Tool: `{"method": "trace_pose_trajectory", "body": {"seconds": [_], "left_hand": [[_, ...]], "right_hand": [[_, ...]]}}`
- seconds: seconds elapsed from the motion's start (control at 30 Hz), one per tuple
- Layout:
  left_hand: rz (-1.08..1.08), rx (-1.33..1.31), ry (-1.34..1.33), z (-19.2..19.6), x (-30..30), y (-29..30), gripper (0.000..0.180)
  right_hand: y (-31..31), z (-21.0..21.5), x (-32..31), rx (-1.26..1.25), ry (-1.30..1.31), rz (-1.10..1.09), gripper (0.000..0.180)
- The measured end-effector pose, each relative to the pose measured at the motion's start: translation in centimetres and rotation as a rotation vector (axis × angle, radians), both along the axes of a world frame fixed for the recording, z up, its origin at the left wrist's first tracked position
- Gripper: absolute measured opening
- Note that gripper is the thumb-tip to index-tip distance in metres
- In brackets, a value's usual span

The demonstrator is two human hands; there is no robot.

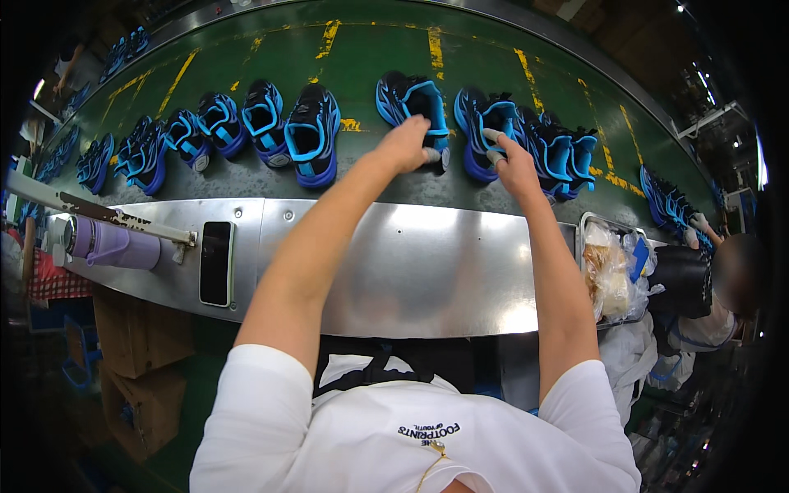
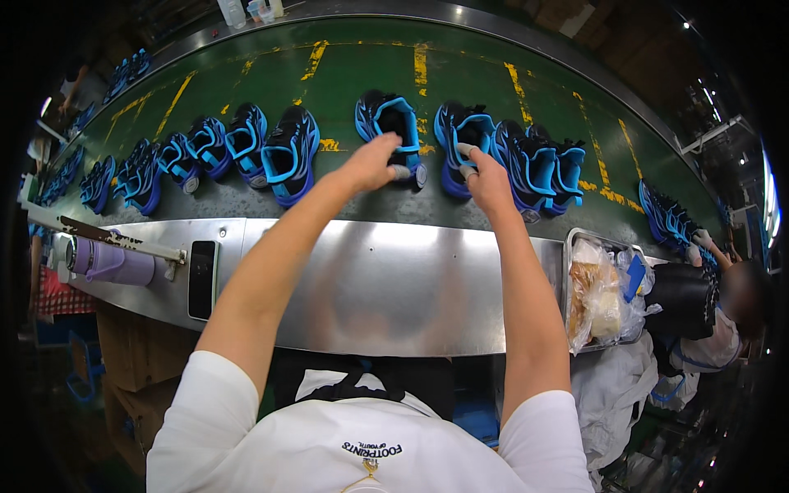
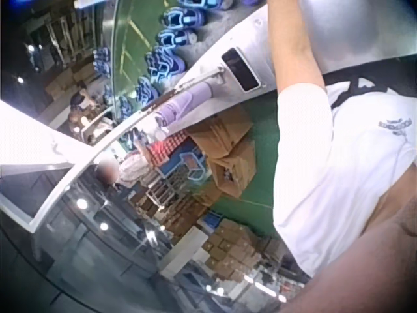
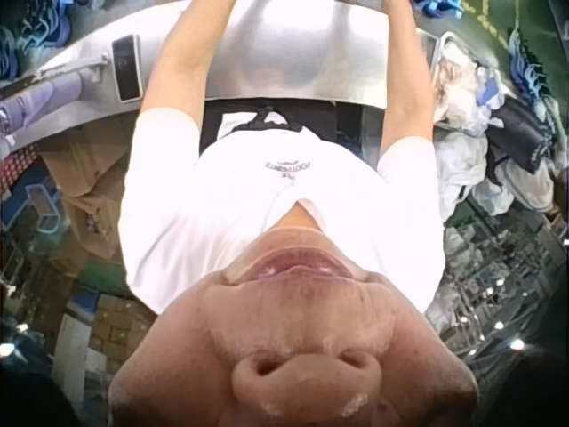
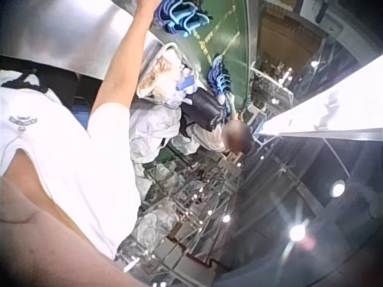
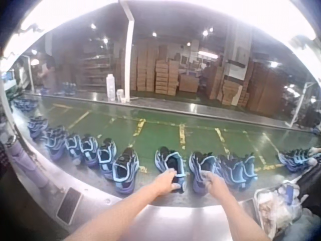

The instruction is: The person cleans and presses the dials and tongues of pairs of shoes by hand, then sets each finished pair onto the conveyor surface.

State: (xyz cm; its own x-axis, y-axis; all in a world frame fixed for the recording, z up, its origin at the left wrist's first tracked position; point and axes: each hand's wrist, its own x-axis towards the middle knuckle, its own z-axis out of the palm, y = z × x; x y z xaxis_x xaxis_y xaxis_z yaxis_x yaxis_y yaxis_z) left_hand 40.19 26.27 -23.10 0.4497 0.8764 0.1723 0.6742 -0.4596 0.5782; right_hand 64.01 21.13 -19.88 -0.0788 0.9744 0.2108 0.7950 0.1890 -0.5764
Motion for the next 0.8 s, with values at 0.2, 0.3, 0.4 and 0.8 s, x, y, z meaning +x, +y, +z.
{"method": "trace_pose_trajectory", "body": {"seconds": [0.2,0.3,0.4,0.8], "left_hand": [[-0.288,0.007,-0.205,3.7,-4.8,-8.7,0.02],[-0.387,-0.092,-0.115,4.5,-8.4,-18.4,0.017],[-0.351,-0.25,-0.102,5.0,-10.2,-24.5,0.022],[0.235,0.195,-0.195,6.0,-7.2,-22.8,0.043]], "right_hand": [[-10.3,5.6,-4.2,-0.109,0.151,0.275,0.035],[-18.1,6.0,-6.1,-0.145,0.096,0.369,0.035],[-23.3,5.4,-7.6,-0.286,0.019,0.378,0.027],[-16.7,5.5,-7.7,0.153,-0.119,0.3,0.051]]}}
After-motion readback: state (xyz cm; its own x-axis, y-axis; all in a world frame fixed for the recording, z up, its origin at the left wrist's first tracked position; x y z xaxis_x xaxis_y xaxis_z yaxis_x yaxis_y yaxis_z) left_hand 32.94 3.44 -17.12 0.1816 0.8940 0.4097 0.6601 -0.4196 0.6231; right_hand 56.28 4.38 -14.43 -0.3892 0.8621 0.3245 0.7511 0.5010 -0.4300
